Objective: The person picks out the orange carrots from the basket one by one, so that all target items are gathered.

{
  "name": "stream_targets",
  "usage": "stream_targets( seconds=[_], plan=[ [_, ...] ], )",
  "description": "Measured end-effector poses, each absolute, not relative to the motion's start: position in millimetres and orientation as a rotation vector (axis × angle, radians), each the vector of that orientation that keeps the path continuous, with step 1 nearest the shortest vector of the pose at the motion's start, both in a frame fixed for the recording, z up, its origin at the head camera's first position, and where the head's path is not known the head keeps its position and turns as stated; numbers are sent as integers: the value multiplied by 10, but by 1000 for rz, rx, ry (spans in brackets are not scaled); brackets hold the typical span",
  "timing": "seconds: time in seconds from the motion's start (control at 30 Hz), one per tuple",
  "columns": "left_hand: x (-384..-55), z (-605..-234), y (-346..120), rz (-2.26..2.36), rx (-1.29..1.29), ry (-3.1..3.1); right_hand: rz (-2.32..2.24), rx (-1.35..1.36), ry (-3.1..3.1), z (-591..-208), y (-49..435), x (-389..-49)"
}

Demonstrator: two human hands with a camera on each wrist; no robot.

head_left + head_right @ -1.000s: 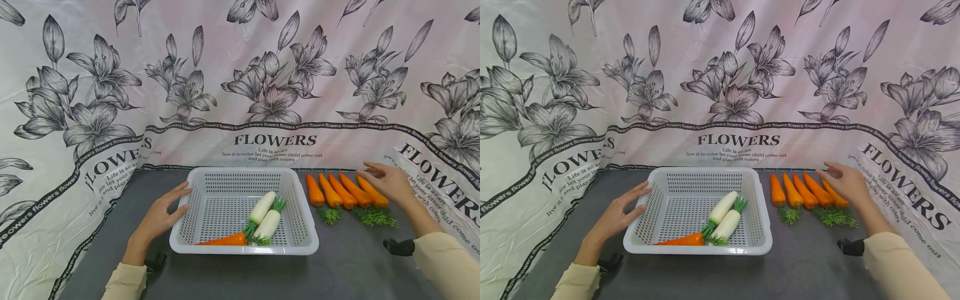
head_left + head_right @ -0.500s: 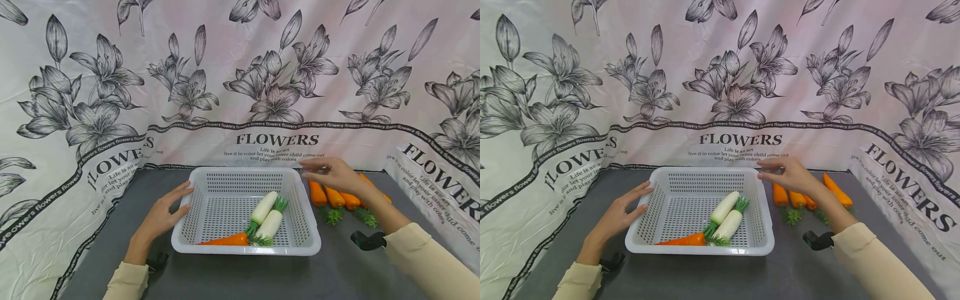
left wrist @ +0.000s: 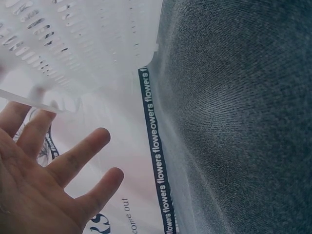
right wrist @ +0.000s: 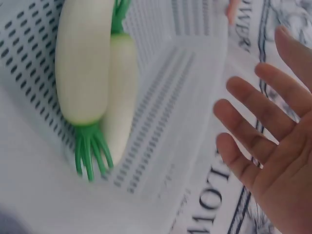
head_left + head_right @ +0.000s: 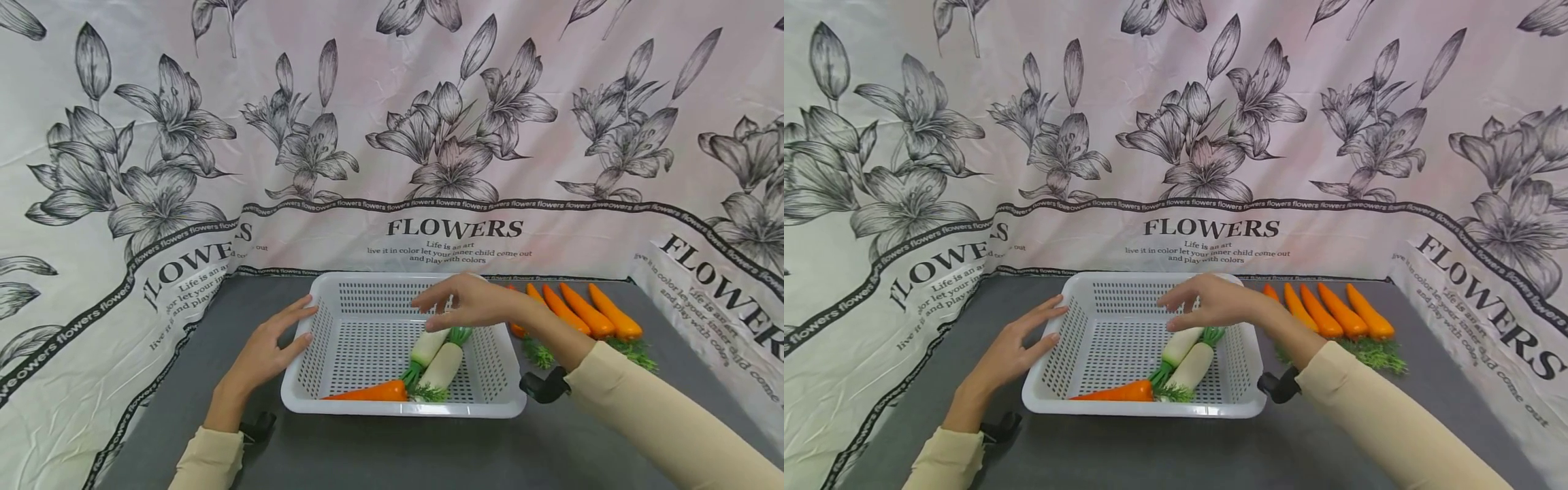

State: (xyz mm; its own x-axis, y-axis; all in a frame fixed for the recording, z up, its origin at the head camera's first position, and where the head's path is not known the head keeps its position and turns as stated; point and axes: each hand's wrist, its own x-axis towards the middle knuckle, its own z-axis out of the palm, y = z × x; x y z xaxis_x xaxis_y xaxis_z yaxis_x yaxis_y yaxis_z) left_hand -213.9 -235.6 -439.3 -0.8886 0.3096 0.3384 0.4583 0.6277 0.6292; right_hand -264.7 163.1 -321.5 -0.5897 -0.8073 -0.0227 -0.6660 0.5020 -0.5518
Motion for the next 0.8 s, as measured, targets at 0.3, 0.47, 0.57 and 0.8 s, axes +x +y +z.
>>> stream_targets(
  seconds=[0.3,0.47,0.57,0.8],
  plan=[
    [-2138,-4389,-2360,-1135,-636,-2654,-528,-1302,2209,-3397,1211,-2659],
    [-2134,-4377,-2360,-1141,-633,-2652,-399,-1294,2127,-3504,1013,-2657],
    [-2136,-4376,-2358,-1136,-634,-2654,-352,-1309,2073,-3536,936,-2657],
    [-2136,-4378,-2364,-1141,-628,-2656,-347,-1299,2008,-3579,844,-2676]
  ],
)
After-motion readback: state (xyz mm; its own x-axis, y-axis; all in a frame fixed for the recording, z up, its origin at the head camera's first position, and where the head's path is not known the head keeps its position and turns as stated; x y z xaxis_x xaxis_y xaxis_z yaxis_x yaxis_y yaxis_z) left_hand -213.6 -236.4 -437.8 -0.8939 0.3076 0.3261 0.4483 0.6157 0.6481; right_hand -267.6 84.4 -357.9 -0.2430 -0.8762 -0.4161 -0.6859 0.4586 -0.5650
